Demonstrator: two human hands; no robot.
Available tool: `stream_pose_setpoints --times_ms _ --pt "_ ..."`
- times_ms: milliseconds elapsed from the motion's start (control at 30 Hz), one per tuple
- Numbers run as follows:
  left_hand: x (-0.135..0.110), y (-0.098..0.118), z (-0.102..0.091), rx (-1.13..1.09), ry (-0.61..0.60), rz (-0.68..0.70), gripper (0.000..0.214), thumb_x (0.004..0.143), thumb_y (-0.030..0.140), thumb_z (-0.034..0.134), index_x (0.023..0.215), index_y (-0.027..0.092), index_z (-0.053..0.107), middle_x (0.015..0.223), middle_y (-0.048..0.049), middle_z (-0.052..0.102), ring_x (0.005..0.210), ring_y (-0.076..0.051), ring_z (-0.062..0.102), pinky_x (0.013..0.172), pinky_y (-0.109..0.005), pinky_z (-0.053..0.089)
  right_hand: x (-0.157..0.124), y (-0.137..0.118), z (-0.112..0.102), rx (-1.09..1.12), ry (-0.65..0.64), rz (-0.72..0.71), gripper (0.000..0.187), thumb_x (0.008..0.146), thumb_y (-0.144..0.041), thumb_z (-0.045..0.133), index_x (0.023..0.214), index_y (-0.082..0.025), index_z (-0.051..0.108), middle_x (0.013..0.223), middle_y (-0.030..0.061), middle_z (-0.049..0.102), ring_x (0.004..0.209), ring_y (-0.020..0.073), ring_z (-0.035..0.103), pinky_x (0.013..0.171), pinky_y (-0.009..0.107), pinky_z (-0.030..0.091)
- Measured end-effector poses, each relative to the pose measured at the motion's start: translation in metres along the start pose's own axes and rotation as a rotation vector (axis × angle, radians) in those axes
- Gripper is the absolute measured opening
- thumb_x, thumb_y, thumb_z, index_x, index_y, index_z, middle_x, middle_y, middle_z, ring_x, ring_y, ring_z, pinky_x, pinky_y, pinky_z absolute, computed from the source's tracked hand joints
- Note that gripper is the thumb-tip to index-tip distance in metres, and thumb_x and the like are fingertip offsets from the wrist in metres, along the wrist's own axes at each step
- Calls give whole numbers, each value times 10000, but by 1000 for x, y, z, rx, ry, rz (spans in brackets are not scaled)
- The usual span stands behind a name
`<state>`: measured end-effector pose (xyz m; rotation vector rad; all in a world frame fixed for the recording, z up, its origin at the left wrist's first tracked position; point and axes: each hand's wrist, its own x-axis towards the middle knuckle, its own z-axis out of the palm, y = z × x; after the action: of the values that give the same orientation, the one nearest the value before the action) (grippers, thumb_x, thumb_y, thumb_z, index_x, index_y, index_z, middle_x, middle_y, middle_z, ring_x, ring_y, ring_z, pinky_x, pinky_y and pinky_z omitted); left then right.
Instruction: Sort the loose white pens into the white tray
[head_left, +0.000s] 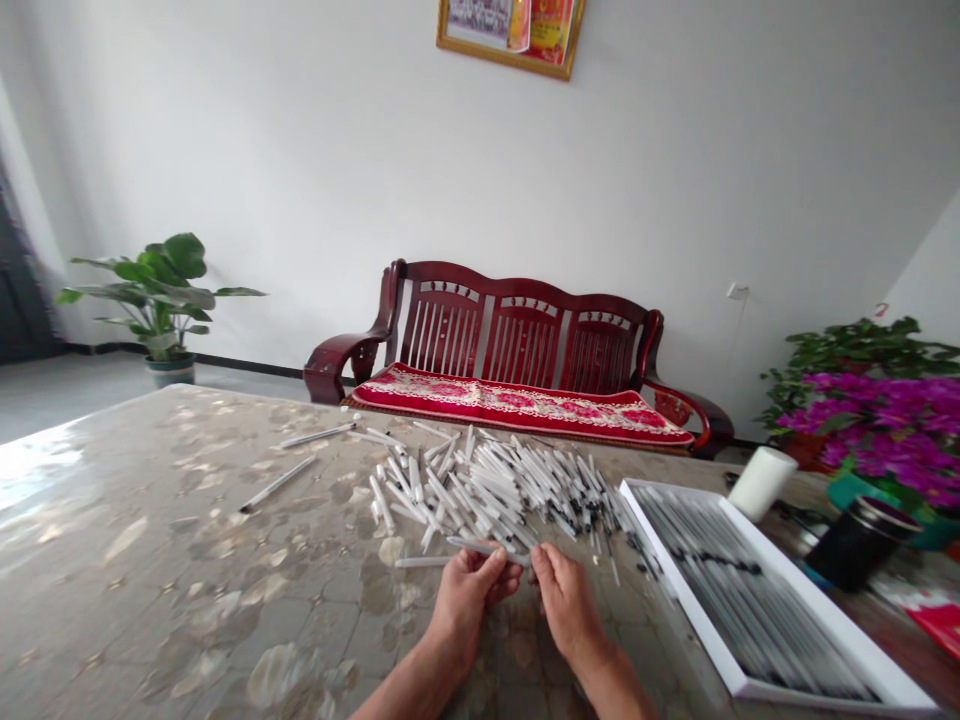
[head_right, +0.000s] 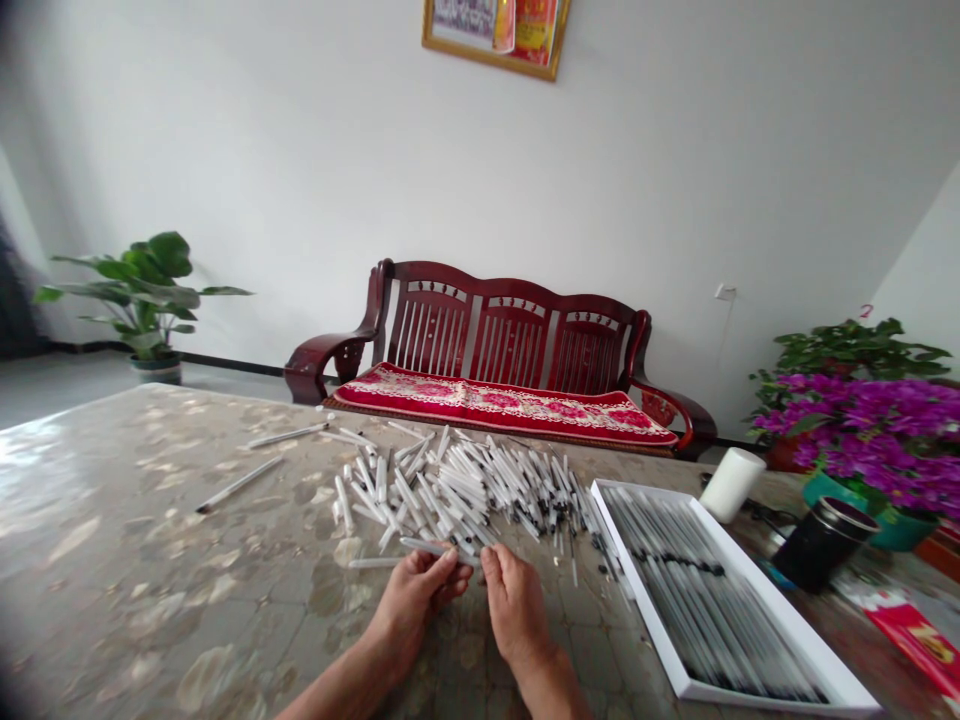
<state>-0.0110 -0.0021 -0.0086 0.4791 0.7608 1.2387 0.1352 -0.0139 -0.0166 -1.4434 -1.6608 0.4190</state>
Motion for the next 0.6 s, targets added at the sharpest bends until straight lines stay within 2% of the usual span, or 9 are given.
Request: stream_pose_setpoints --times_ms 67,167,267,367,500,600 --pt "0 0 0 11 8 8 491 347 423 950 651 145 682 573 -18 712 555 -135 662 553 -223 541 -1 1 0 40 -26 31 499 973 -563 313 696 -229 559 565 1 582 518 158 543 488 244 370" --pt "0 1 0 19 16 17 481 363 437 944 642 139 689 585 -24 716 565 -133 663 571 -225 548 -1 1 -1 50 -24 -9 421 961 -551 384 798 -224 593 666 8 637 604 162 588 544 236 412" --pt "0 0 0 36 10 8 477 368 434 944 647 139 691 596 -31 722 575 -142 670 568 -227 548 -1 3 0 11 2 -44 414 949 -545 417 737 -222 566 643 2 623 593 156 577 543 234 397" --pt "0 -2 0 46 20 6 491 338 434 947 636 149 681 583 -26 720 568 -151 672 551 -231 544 -1 4 1 26 -11 8 488 970 -545 336 658 -228 537 549 -8 567 510 153 536 488 245 364" --pt "1 -2 -1 59 10 23 480 366 448 939 643 145 691 586 -35 724 561 -148 669 550 -233 542 -1 2 1 59 -21 -10 406 960 -534 393 770 -220 565 658 2 618 610 159 580 550 238 408" --pt "0 -2 -1 78 1 19 488 367 460 935 637 139 685 585 -44 724 558 -150 667 551 -234 543 0 2 1 29 10 -45 398 943 -541 429 742 -216 540 650 -3 607 611 152 567 559 233 398"
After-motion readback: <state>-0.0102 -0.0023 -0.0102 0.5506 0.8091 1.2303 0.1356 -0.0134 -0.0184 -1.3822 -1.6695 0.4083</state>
